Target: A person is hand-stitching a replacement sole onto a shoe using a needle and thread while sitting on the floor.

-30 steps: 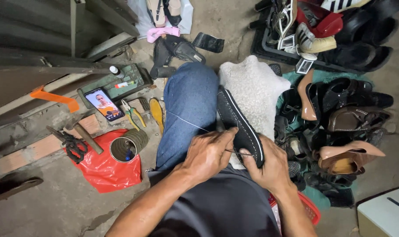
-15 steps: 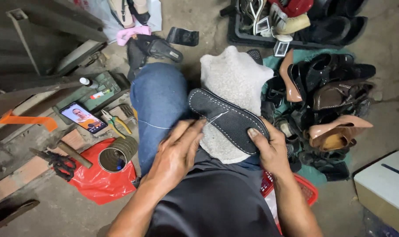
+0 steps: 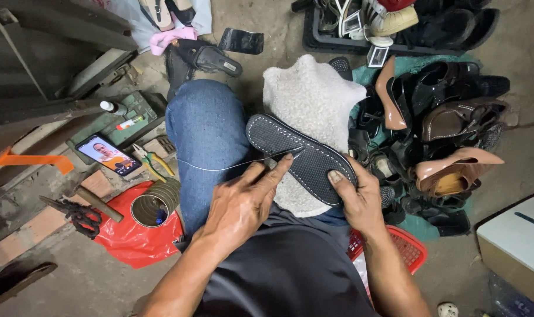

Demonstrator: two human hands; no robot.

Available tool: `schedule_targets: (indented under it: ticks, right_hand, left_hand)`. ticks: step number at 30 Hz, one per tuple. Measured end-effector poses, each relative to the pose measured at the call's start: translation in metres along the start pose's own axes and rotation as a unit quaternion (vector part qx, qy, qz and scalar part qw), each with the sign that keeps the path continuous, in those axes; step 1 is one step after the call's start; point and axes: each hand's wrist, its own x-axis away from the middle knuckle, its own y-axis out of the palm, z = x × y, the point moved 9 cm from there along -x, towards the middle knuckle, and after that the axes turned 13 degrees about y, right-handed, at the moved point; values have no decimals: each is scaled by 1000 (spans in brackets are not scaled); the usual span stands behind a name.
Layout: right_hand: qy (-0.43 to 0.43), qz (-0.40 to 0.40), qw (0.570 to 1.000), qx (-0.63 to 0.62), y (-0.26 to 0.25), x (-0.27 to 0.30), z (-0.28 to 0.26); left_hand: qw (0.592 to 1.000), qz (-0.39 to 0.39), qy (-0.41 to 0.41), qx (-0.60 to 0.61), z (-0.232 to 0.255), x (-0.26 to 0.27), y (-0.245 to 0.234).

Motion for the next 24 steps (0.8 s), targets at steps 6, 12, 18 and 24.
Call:
schedule_targets:
  ticks: [6, 12, 18, 24]
  right_hand:
    - [-6, 2, 1000, -3, -1, 1, 5]
    - [-74, -11, 994, 75, 7, 8, -16]
    - [-168, 4, 969, 180, 30, 27, -57]
    - [-241, 31, 935, 260, 46, 34, -73]
  left_hand:
    - [1000, 1, 7, -23, 1, 1, 0]
    - [998, -54, -13, 13, -6, 3, -1]
    - [993, -91, 63, -47, -7, -7, -31]
    - [991, -78, 100, -52, -15, -16, -12]
